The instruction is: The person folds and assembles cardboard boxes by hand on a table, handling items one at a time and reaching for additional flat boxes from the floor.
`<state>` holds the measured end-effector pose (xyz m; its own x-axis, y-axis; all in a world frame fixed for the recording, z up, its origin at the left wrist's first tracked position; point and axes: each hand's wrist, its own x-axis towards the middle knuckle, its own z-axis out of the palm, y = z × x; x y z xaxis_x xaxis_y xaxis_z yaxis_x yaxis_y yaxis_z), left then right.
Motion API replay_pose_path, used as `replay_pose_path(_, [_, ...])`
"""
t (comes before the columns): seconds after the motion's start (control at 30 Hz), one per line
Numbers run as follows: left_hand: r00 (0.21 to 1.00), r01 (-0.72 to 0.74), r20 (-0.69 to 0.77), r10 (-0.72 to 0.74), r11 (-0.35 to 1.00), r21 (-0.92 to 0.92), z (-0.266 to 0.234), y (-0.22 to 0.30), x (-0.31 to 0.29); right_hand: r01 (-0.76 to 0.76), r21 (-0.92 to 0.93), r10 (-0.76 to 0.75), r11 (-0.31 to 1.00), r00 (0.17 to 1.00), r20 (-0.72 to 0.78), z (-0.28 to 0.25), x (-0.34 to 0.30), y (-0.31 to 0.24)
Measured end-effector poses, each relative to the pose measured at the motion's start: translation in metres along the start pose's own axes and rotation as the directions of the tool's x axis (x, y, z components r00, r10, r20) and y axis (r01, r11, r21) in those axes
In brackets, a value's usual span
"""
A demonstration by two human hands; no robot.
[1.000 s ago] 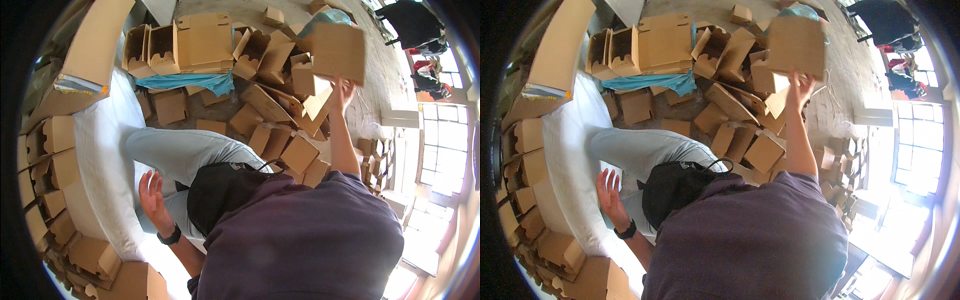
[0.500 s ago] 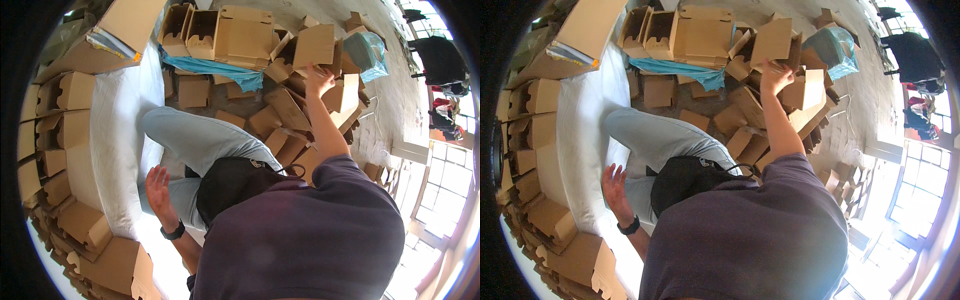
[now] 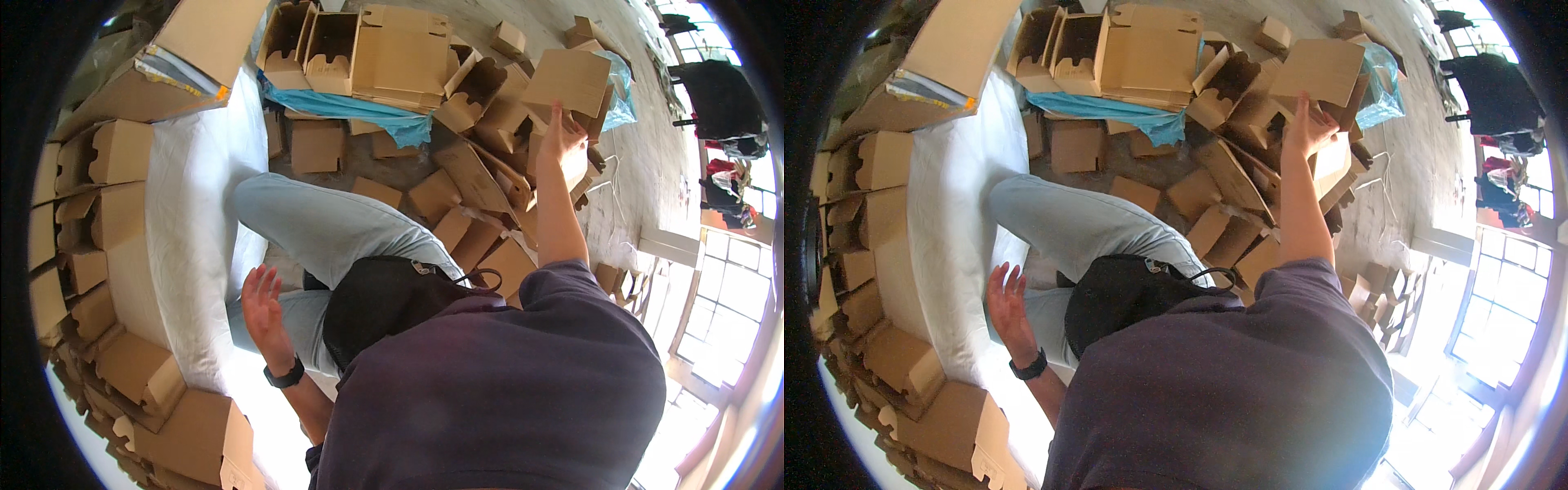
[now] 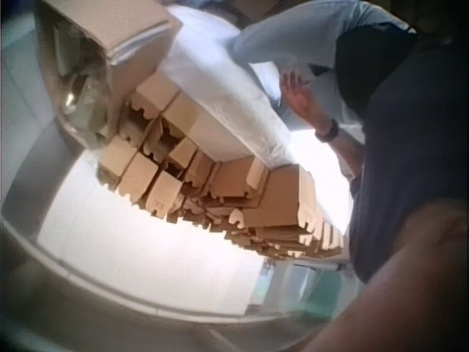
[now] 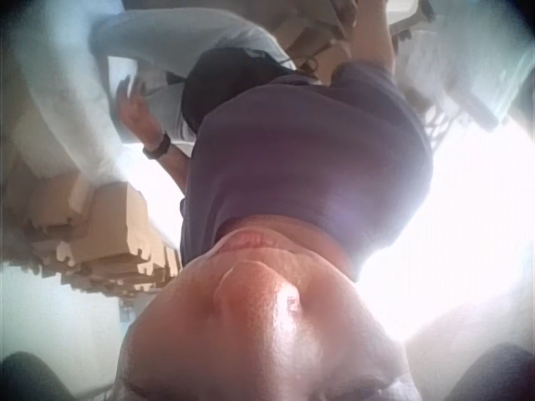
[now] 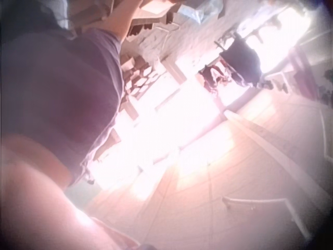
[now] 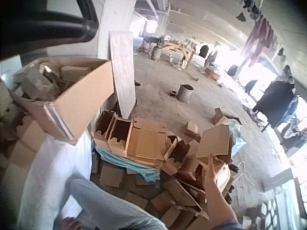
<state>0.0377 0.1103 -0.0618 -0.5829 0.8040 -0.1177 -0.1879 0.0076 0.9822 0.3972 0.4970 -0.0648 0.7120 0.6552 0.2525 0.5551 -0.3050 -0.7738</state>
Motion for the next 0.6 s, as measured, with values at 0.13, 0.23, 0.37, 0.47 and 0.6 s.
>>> replay_pose_path(0.13, [1.0,0.018,0.013,-0.018,1.0,0.005,0.002,-0.003,0.005,-0.053,-0.095,0.044,0.994,0.995,-0.093,-0.029,0.015,0.004])
replay_pose_path(0.23, [0.999,-0.002,0.044,0.001,1.0,0.027,0.0,-0.005,0.011,0.139,0.04,-0.128,0.989,0.969,-0.213,-0.042,0.069,0.042])
replay_pose_path(0.37, [1.0,0.002,0.021,-0.004,0.999,0.054,0.003,0.003,0.015,0.007,0.093,0.014,0.996,0.973,-0.232,-0.082,0.086,0.04])
replay_pose_path(0.47, [0.999,-0.002,0.04,-0.002,0.995,0.096,0.006,0.004,0.018,0.01,0.012,-0.006,1.0,0.96,-0.281,-0.094,0.093,0.064])
replay_pose_path(0.6, [0.995,-0.003,0.102,-0.008,0.994,0.112,0.01,0.001,0.026,-0.019,-0.019,0.013,1.0,0.968,-0.252,-0.103,0.115,0.102])
